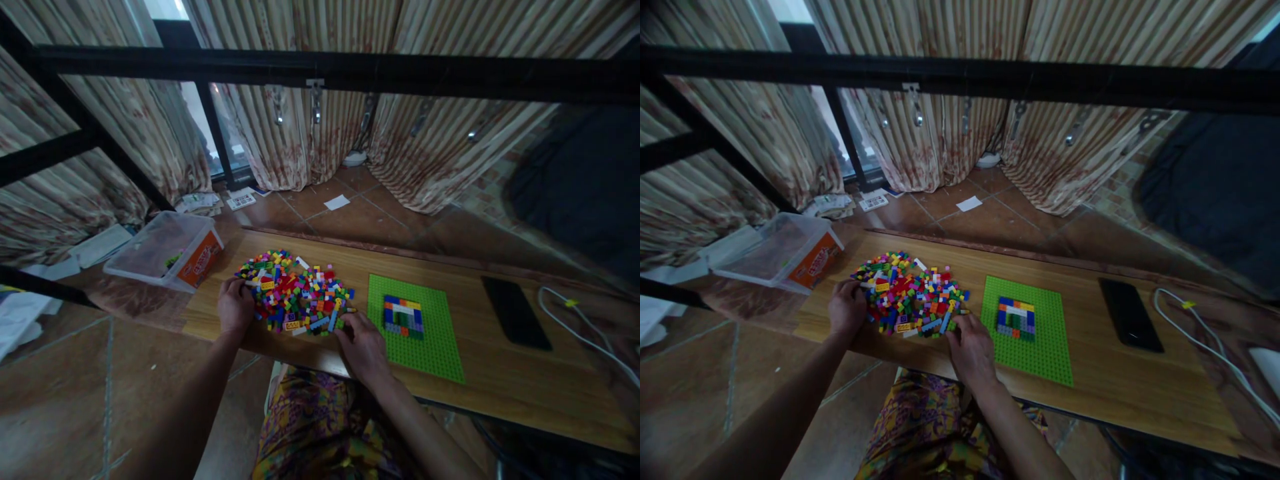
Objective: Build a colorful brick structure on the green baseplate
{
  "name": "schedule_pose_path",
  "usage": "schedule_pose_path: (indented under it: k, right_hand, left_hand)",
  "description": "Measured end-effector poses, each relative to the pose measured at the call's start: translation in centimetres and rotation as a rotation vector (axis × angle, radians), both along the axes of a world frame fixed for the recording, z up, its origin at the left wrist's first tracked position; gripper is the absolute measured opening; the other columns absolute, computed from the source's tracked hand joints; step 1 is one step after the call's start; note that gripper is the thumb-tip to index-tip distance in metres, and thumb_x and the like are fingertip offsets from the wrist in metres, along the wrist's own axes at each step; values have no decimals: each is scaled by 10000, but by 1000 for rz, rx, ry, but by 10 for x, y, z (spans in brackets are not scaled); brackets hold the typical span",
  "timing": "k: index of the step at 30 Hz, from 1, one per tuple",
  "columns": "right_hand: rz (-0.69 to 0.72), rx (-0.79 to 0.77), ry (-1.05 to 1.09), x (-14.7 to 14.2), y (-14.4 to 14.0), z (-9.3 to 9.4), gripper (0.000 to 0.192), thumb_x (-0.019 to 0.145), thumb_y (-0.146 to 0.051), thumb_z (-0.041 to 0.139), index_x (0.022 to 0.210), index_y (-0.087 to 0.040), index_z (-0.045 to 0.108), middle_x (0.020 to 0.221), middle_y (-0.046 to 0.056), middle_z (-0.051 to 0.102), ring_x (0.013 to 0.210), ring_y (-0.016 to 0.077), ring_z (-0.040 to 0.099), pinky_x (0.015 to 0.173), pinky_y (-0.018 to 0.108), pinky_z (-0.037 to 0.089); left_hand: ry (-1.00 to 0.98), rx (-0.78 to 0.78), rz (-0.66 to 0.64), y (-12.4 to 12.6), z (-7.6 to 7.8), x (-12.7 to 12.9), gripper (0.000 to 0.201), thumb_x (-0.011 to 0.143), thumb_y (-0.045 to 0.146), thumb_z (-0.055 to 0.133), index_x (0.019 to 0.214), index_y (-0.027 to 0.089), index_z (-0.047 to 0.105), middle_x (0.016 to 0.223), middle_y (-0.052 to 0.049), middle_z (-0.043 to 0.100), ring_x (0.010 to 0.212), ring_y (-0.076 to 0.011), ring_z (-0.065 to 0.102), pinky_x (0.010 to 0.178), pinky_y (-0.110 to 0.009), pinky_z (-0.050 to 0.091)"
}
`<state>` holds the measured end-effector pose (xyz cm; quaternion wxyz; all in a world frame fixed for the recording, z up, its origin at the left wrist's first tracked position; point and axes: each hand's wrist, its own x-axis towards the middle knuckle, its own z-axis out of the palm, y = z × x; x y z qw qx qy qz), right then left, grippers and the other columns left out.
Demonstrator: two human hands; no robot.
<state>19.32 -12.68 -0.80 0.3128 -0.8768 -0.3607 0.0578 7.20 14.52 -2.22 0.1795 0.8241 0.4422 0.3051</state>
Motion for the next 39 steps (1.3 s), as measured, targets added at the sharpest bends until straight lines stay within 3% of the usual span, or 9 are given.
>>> schedule_pose_path:
  k: [11, 23, 33, 39]
  right_hand:
    - [13, 15, 28, 3, -2, -2, 259, 842, -200, 474, 1061, -221, 609, 1002, 65, 646, 932, 236, 600, 833, 361, 460]
    - [6, 109, -1, -1, 3, -3, 252, 880, -242, 455, 1059, -225, 632, 1051, 64, 661, 986, 218, 611, 874, 361, 465]
    - [128, 190, -152, -16, 14, -2, 202, 916, -265, 479, 1032, -234, 641, 1051, 47, 656, 975, 191, 607, 862, 317, 471]
    - [190, 150, -138, -23, 19, 0, 185, 924, -258, 477, 1004, -216, 637, 996, 50, 640, 947, 197, 588, 856, 327, 461]
  left_hand:
    - [11, -8, 5, -2, 2, 0, 256, 797, 179, 442, 914, 158, 668, 1052, -124, 630, 1011, -253, 597, 922, -376, 484]
    - [-16, -23, 6, -3, 0, 0, 264, 808, 174, 443, 930, 144, 676, 1065, -128, 635, 1003, -247, 600, 936, -361, 482]
    - [-27, -21, 18, -5, -1, 0, 258, 819, 171, 442, 925, 151, 676, 1061, -119, 634, 1003, -236, 604, 930, -353, 488]
    - [-35, -27, 19, -6, 0, 0, 257, 819, 170, 438, 917, 160, 676, 1039, -108, 634, 1006, -234, 601, 925, -349, 487]
